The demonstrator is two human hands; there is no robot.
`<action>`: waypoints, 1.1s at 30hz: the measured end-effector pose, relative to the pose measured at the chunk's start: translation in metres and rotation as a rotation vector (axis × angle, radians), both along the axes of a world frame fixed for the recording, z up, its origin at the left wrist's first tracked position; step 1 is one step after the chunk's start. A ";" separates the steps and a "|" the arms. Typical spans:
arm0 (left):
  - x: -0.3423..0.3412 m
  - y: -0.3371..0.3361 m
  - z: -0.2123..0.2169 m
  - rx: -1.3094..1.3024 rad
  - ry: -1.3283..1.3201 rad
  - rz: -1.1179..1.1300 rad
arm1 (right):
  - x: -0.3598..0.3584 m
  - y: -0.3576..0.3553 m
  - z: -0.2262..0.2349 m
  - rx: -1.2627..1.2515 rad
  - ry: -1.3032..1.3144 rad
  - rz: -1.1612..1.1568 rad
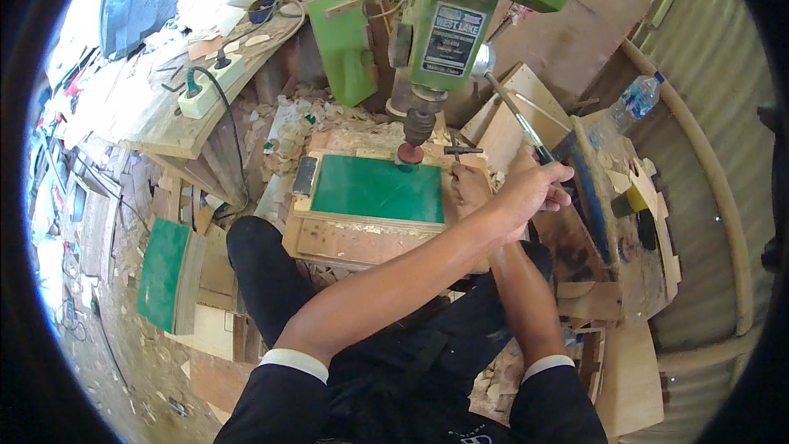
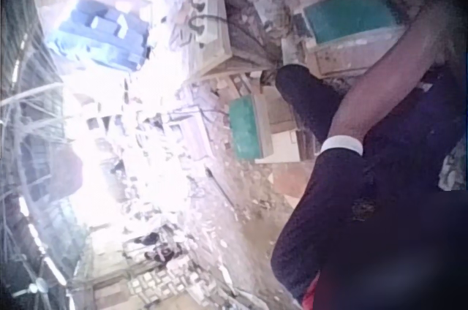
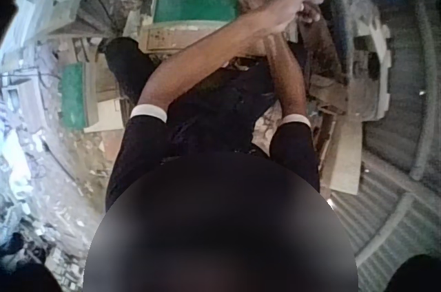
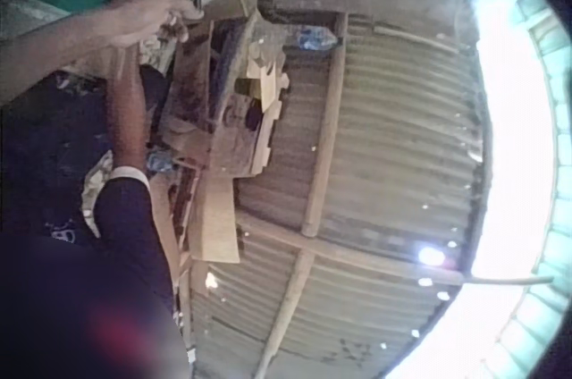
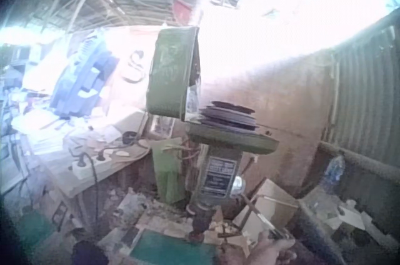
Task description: The person sits cross-legged on the floor and uses a drill press to drill holes into small rectangular pieces of wood. They repeatedly position each piece under the drill bit, lower the drill to bore a hole, then lift the drill and set the piece aside before repeating the process with another piece.
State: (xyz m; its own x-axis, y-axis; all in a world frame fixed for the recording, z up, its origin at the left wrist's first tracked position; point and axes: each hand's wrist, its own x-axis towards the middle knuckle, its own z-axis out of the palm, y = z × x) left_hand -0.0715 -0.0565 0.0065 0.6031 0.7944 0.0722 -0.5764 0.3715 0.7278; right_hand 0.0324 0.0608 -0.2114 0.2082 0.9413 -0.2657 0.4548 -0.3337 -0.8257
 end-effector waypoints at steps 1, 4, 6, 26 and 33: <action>-0.001 0.000 0.000 0.006 0.008 -0.013 | 0.004 0.005 -0.002 0.011 -0.190 0.053; -0.003 0.001 -0.001 0.011 0.007 -0.022 | -0.001 0.013 -0.002 0.016 -0.778 0.122; -0.002 0.001 -0.001 0.009 0.016 -0.020 | -0.015 0.014 0.005 -0.006 -0.723 0.045; 0.004 -0.002 0.003 -0.062 -0.032 0.002 | 0.010 -0.009 0.038 0.229 -0.718 -0.212; 0.005 -0.001 0.004 -0.047 -0.029 -0.018 | -0.021 -0.016 0.025 0.319 -0.794 0.095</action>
